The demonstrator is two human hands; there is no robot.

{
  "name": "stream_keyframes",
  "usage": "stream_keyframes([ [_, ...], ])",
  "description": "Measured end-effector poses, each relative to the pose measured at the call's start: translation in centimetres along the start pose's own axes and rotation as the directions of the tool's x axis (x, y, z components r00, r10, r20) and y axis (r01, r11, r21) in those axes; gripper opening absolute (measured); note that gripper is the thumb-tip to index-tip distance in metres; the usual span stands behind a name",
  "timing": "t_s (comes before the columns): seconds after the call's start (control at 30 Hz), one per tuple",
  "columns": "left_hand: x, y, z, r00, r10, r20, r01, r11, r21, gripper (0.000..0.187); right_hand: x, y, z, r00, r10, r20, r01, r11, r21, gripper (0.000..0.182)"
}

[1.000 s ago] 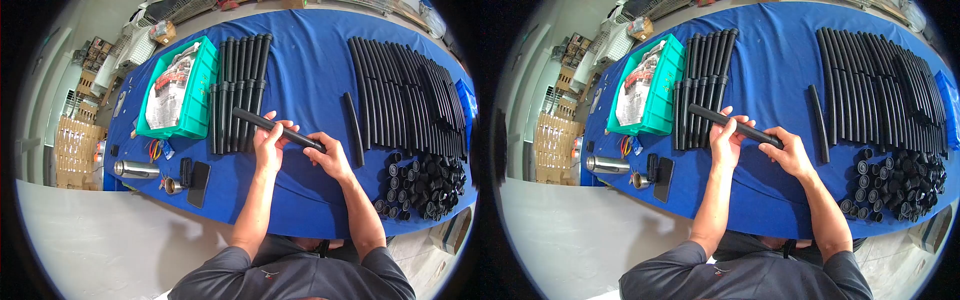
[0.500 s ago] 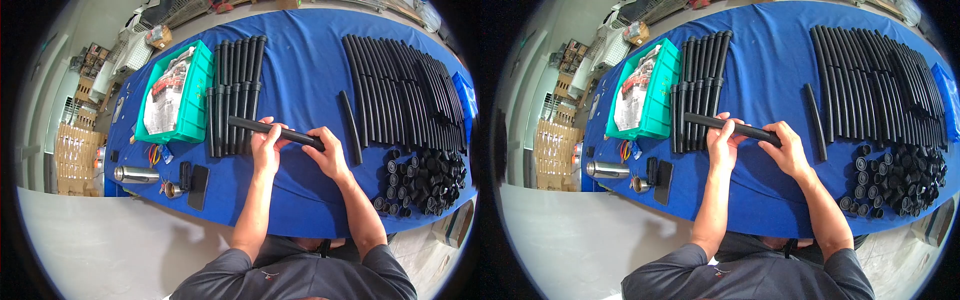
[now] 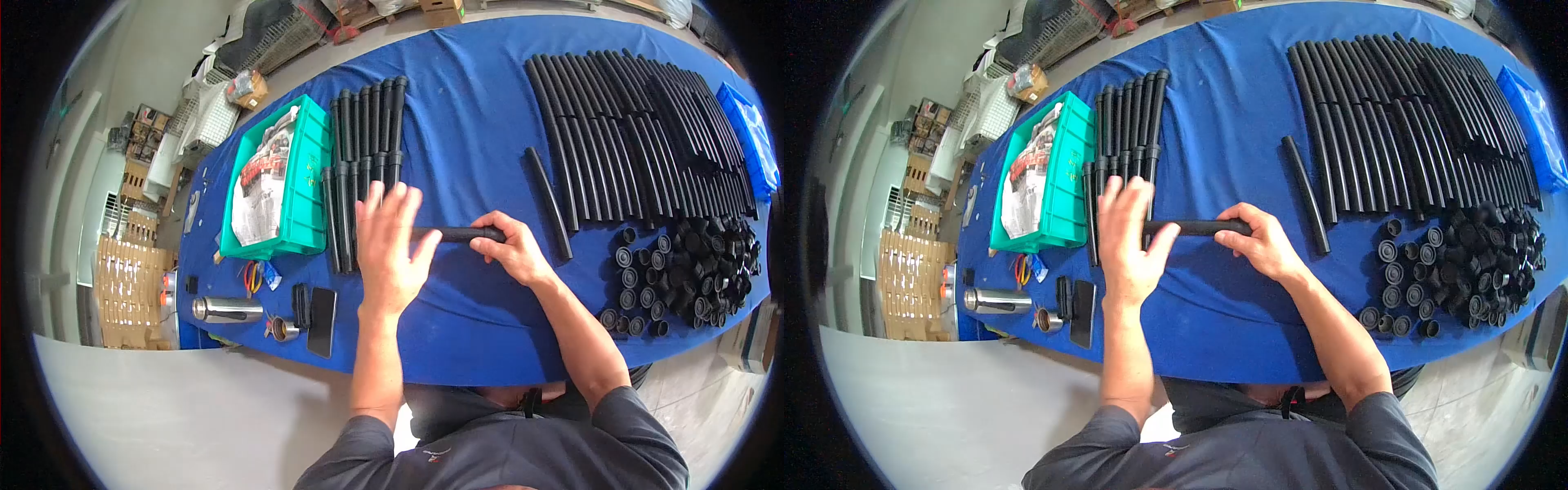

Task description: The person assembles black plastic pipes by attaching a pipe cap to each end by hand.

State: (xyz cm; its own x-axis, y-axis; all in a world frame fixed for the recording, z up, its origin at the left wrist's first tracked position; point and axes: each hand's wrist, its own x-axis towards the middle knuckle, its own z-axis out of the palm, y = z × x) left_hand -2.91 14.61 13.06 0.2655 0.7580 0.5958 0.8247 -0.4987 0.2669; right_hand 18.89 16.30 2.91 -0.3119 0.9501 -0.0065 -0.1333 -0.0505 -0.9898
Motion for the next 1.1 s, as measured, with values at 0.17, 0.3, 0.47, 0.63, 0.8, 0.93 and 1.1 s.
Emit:
stream_keyframes([
  [0.17, -0.6, -1.7, -0.8, 0.822, 0.005, 0.570, -0.101, 0.986, 0.136, 0.053, -0.4, -1.2, 0.0, 0.996, 0.022, 0.083, -0.026, 0.999, 0.040, 0.025],
  [0.3, -0.4, -2.2, -1.8, 0.815, -0.027, 0.578, -0.039, 0.994, 0.103, 0.042, -0.3, -0.3, 0.6, 0.997, -0.029, 0.076, 0.015, 0.984, 0.177, 0.039],
  [0.47, 4.7, -6.5, -0.3, 0.908, -0.089, 0.410, 0.075, 0.996, 0.050, 0.035, 0.0, 1.1, 1.5, 0.999, -0.026, -0.022, 0.028, 0.996, 0.083, 0.074],
  [0.63, 12.6, -12.1, 6.8, 0.961, -0.116, 0.251, 0.108, 0.993, 0.043, 0.062, 0.0, 1.3, 1.4, 0.994, -0.068, 0.082, 0.082, 0.978, -0.193, 0.073],
  [0.8, 19.1, -15.6, 13.8, 0.908, -0.218, 0.357, 0.115, 0.951, 0.287, 0.070, -0.2, 1.1, 1.4, 0.988, -0.104, 0.118, 0.133, 0.951, -0.279, 0.063],
  [0.93, 21.0, -17.1, 17.0, 0.858, -0.259, 0.443, 0.093, 0.928, 0.362, 0.068, 0.1, 1.5, 1.4, 0.986, -0.115, 0.118, 0.144, 0.951, -0.273, 0.057],
  [1.1, 21.0, -18.9, 19.3, 0.823, -0.298, 0.483, 0.026, 0.870, 0.492, 0.066, 0.1, 0.6, 1.3, 0.990, -0.066, 0.123, 0.097, 0.959, -0.267, 0.050],
])
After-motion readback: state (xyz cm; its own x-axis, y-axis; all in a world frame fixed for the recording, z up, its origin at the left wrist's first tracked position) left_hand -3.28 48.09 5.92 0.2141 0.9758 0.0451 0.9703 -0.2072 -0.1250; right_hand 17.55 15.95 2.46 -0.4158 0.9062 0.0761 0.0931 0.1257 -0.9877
